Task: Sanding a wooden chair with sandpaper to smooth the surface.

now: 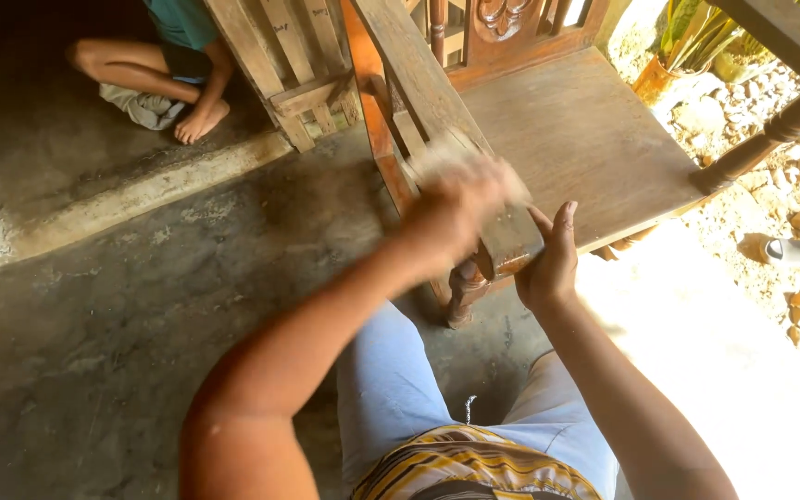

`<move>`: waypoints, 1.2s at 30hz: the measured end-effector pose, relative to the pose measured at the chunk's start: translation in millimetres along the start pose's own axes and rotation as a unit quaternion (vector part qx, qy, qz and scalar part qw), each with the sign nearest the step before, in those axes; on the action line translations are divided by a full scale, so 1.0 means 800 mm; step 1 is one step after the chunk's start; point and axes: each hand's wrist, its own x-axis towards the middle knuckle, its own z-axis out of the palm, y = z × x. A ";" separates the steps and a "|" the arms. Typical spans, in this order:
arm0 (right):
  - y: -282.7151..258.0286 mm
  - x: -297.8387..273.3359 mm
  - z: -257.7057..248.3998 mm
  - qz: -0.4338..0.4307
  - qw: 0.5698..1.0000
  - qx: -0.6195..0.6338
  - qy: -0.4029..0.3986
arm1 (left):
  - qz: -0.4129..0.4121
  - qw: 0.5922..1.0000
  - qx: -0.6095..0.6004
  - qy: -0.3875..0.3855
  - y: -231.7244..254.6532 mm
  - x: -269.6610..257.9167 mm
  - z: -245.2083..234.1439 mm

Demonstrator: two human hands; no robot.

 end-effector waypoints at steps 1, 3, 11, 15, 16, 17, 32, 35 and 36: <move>-0.004 -0.009 0.008 0.005 1.000 -0.009 -0.010 | -0.046 0.998 0.051 -0.003 -0.038 0.013 -0.009; -0.008 -0.015 0.011 0.007 1.000 -0.019 -0.022 | -0.089 0.991 0.104 -0.003 -0.055 0.019 0.000; 0.002 -0.006 -0.001 0.011 0.999 -0.037 0.020 | -0.116 0.989 -0.085 -0.019 0.012 0.006 -0.003; -0.033 -0.015 0.020 0.019 0.997 -0.071 -0.039 | -0.143 0.982 0.121 -0.008 -0.063 0.030 -0.007; -0.043 -0.008 0.012 -0.028 0.988 -0.124 -0.088 | -0.098 0.990 0.100 0.017 -0.018 0.023 0.000; -0.053 -0.001 0.003 -0.073 0.972 -0.177 -0.136 | -0.055 0.995 0.078 0.042 0.027 0.014 0.008; -0.171 0.040 0.072 -0.106 0.849 -0.170 -0.489 | -0.065 0.594 -0.753 0.274 0.032 0.051 0.010; -0.155 0.053 0.030 -0.069 0.871 -0.075 -0.481 | -0.158 0.798 -0.473 0.339 0.036 0.049 0.030; -0.164 0.034 0.034 -0.062 0.870 -0.075 -0.484 | -0.163 0.796 -0.471 0.344 0.039 0.044 0.033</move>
